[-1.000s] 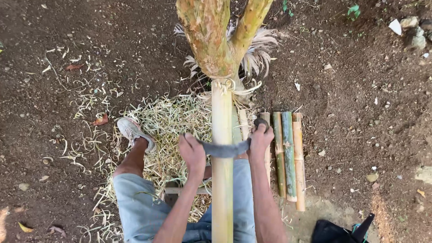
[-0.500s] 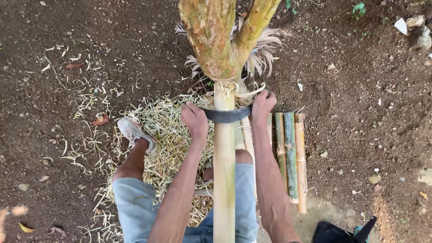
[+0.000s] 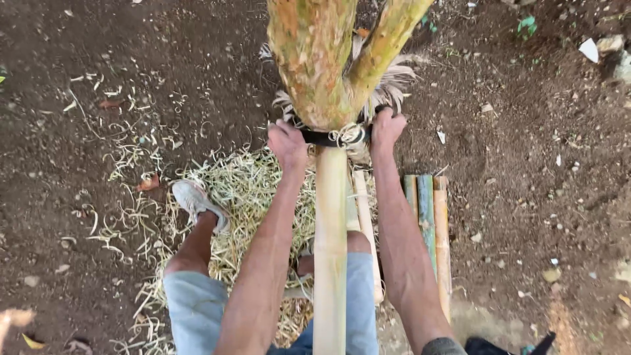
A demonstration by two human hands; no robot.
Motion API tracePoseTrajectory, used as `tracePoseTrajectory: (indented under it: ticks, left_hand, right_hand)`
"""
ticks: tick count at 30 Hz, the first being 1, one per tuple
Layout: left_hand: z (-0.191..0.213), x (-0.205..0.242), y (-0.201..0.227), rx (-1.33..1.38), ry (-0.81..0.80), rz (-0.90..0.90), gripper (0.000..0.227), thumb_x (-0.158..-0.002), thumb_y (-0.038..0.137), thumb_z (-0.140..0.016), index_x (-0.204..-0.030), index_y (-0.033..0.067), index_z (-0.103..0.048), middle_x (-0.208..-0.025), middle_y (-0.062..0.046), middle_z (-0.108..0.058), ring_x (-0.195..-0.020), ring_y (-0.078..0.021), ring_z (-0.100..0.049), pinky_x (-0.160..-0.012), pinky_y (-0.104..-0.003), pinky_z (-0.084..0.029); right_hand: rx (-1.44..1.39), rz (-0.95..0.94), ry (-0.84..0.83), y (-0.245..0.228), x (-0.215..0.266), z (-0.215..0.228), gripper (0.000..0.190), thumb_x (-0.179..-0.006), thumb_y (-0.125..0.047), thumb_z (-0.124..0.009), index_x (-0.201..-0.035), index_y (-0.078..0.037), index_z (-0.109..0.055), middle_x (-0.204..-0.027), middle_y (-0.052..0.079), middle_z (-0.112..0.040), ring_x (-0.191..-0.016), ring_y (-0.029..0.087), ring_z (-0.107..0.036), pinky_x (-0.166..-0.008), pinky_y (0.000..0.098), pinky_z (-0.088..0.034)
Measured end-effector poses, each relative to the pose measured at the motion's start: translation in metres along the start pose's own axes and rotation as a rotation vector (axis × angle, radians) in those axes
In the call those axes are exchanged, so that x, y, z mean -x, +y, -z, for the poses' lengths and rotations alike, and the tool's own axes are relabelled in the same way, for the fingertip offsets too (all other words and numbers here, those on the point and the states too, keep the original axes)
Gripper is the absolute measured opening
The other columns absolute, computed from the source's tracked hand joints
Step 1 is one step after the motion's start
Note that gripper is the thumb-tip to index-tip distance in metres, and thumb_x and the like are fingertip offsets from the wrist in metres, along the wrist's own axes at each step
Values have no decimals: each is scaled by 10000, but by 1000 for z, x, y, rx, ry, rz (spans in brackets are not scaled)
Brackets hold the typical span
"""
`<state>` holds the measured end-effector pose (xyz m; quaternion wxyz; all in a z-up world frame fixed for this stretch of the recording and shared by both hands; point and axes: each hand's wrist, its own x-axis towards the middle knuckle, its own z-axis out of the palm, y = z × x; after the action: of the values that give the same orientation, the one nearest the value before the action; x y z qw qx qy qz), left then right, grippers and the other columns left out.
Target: The recorder is using a sickle-like tool to strip the outer layer of a bamboo pole.
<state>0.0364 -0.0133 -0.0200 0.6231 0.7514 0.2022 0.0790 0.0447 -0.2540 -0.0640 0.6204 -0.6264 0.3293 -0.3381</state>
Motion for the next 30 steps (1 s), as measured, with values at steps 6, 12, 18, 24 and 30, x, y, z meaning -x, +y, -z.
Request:
tracePoseTrajectory:
  ticks: [6,12,18,24,30]
  left_hand:
    - [48,52,-9,24,-124,89,364,-1067,214,-395,-813,-13,-522,-669,-88,-499,-576,-229,-445,-529,-476,-379]
    - [65,93,-58,104,-28,76,339,-1087,202,-402,-806,32,-488,-652,-76,-518,-516,-174,-504,-452,-381,-425]
    - [58,65,19,312,-134,326,294,-1049,189,-376,-801,47,-446,-659,-59,-498,-476,-167,-475,-338,-358,-394]
    - [5,10,3,154,-56,134,306,-1057,137,-431,-769,41,-472,-685,-59,-508,-591,-145,-456,-495,-365,-402]
    - [18,17,-6,98,-103,28,294,-1061,165,-441,-804,30,-487,-708,-69,-478,-615,-177,-443,-557,-394,-406]
  right_hand:
    - [329,11,55,-33,64,48,270,-935,-167,-513,-1022,71,-604,-828,100,-643,-711,189,-620,-689,375,-503]
    - [397,84,-9,-67,117,68,279,-994,-156,-484,-1103,84,-577,-931,164,-615,-792,244,-604,-759,432,-497]
    - [395,-16,9,-78,79,31,290,-970,-179,-481,-1098,63,-578,-890,134,-628,-777,225,-622,-743,404,-508]
    - [370,-20,47,-55,25,-1,302,-970,-187,-483,-1097,67,-587,-876,139,-648,-718,197,-612,-657,360,-508]
    - [272,-183,14,-71,49,13,320,-962,-156,-477,-1145,94,-561,-869,144,-634,-666,166,-561,-553,312,-492]
